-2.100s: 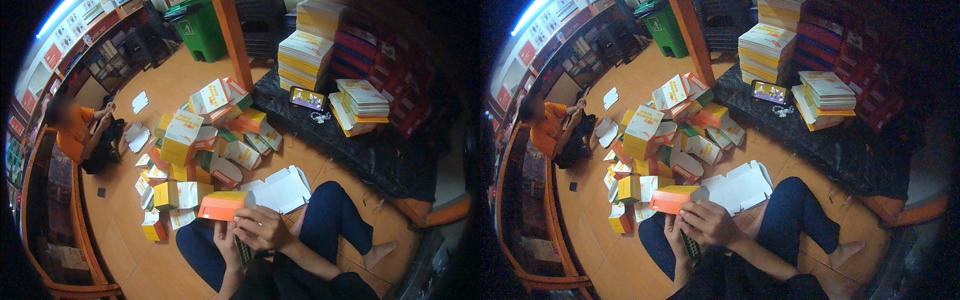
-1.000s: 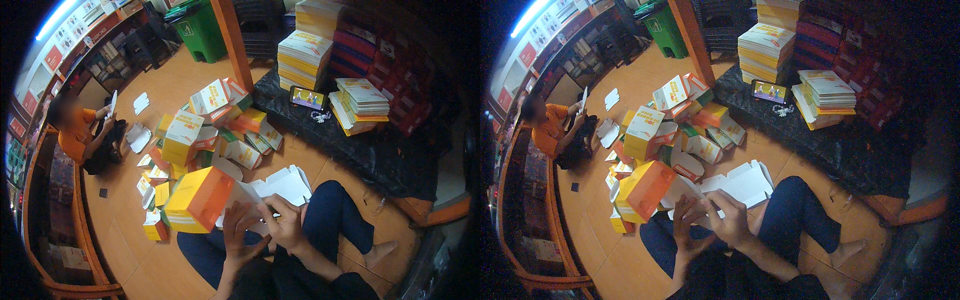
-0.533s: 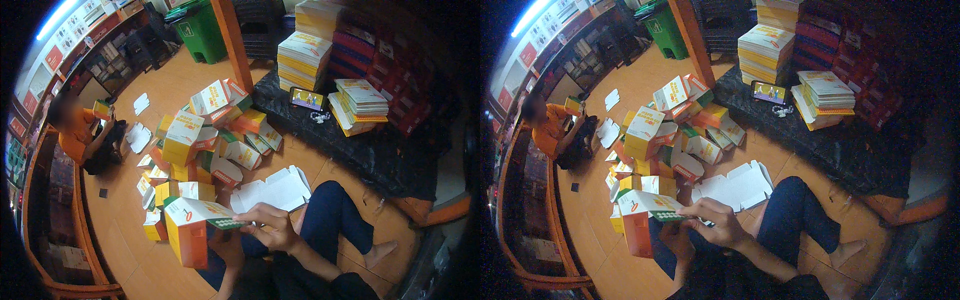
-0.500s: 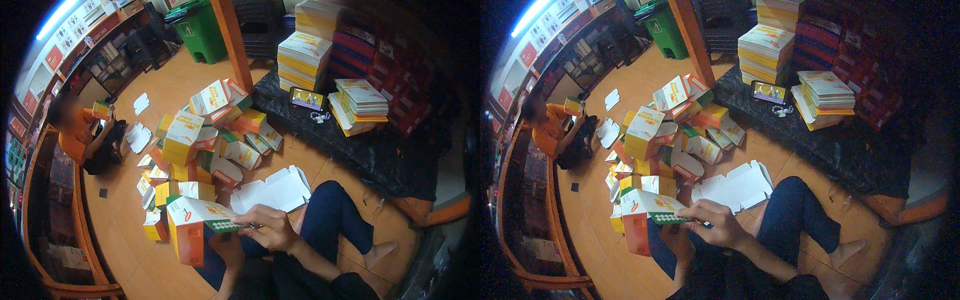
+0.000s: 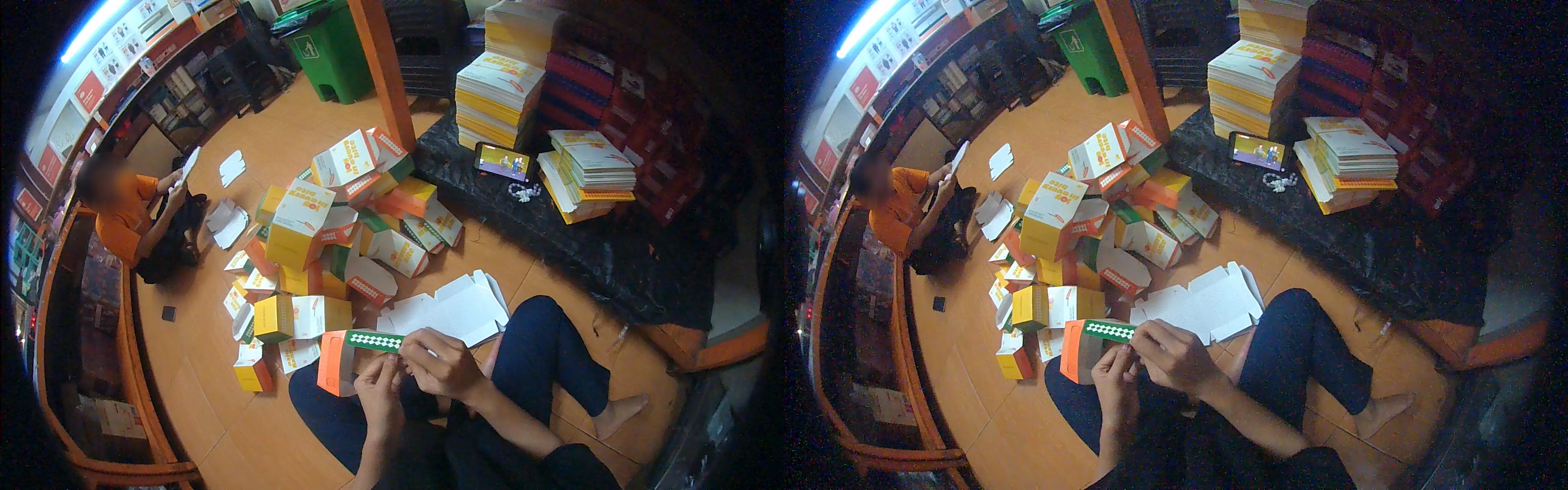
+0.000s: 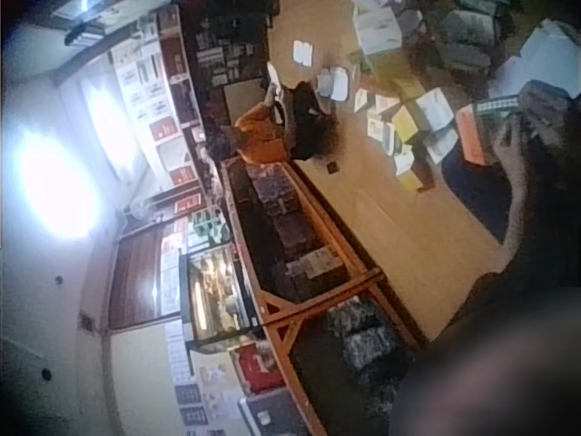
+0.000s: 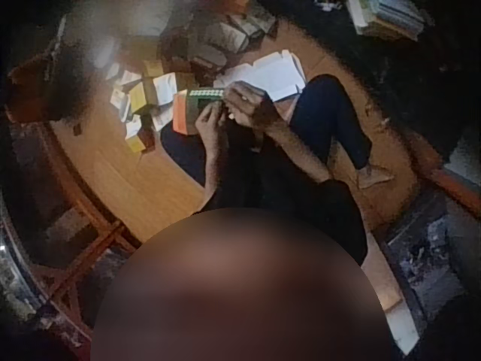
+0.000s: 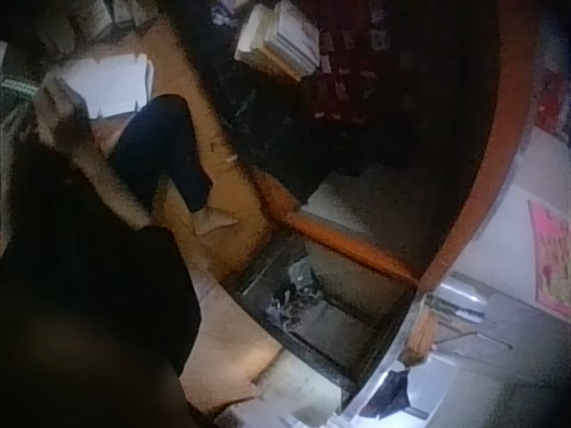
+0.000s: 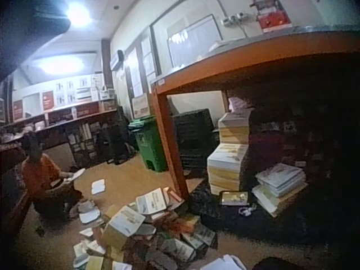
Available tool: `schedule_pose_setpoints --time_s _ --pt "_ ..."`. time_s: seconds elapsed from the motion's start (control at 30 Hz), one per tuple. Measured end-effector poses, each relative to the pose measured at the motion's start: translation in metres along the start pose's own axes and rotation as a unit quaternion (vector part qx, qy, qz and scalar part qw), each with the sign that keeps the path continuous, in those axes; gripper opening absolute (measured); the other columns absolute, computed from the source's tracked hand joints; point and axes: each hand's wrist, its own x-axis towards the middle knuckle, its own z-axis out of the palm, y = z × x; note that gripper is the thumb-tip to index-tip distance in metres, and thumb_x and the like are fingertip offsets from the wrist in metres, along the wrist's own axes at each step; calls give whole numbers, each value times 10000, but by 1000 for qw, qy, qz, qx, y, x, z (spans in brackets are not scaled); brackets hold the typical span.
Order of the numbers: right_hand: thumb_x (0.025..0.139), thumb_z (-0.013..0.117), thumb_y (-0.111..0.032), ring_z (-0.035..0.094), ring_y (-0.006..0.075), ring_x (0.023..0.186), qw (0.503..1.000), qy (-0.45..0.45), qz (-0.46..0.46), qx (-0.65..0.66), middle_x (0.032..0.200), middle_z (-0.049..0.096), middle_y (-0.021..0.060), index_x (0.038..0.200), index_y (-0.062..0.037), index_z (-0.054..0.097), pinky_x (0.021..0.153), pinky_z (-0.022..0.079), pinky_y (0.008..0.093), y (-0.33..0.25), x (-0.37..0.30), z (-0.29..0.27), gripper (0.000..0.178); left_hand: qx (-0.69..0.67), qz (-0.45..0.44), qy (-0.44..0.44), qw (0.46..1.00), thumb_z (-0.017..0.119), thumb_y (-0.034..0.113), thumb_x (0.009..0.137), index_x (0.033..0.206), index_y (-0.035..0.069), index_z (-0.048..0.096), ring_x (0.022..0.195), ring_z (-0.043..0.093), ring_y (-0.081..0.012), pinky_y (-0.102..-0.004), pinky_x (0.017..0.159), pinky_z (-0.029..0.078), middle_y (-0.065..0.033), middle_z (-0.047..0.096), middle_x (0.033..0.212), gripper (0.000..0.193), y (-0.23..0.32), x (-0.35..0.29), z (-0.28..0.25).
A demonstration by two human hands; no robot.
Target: The person sits on the floor and folds flat cardboard pieces into small rectangular boxes. They repeatedly pick up a flat piece, fold the sides, and tuck the flaps to form a box, then place the finished box into a growing pile.
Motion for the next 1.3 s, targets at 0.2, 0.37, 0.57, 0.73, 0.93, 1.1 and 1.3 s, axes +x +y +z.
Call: schedule_pose_setpoints --time_s 0.2,0.37,0.57,0.73,0.93,1.1,1.3 --pt "677 766 4 680 273 817 998 -33 -27 35 1029 675 88 964 -44 702 703 580 368 4 3 -11 298 -35 7 -22 999 634 49 939 1077 -69 654 920 662 -144 -262 781 553 -85 679 1022 182 5 4 -9" --pt "676 751 -15 655 301 1045 999 -5 -38 -23 1250 637 85 1081 -83 675 928 523 441 4 -3 -19 418 -45 20 -54 997 657 49 919 1249 -78 563 985 677 -191 -302 861 571 -128 665 1120 365 8 2 -6" --pt "687 759 -28 605 347 1211 997 29 17 68 1297 618 128 1290 -121 500 1033 452 471 17 -9 -9 663 -226 -46 -115 966 627 35 924 1364 -61 479 1196 614 -274 -413 1013 523 -185 598 1320 474 1 3 -18" --pt "698 782 -35 678 292 812 981 119 135 68 934 663 103 1035 -51 655 723 559 384 13 -18 -24 360 -393 -63 -176 900 577 243 1018 1442 8 443 1300 538 -295 -438 1094 454 -189 534 1427 504 1 11 -34" --pt "715 765 -31 629 271 740 995 72 -8 -69 843 613 59 1023 -56 734 694 552 394 -17 -10 -19 311 -255 -3 -229 940 637 327 999 1469 -19 398 1264 536 -259 -399 1054 458 -145 548 1381 631 1 5 -9" --pt "754 732 4 664 256 811 999 17 35 -8 935 629 80 1189 -42 714 732 576 362 -24 -4 -17 437 13 85 -80 993 696 159 966 1259 -21 614 854 595 -96 -234 711 449 -52 686 1033 354 20 2 -8" --pt "786 754 12 675 242 775 999 35 -3 19 902 660 81 1128 -21 727 662 563 342 -26 4 -30 345 99 183 -77 975 772 12 874 1118 -28 672 873 644 -127 -262 749 519 -68 694 1003 266 32 -9 -21"
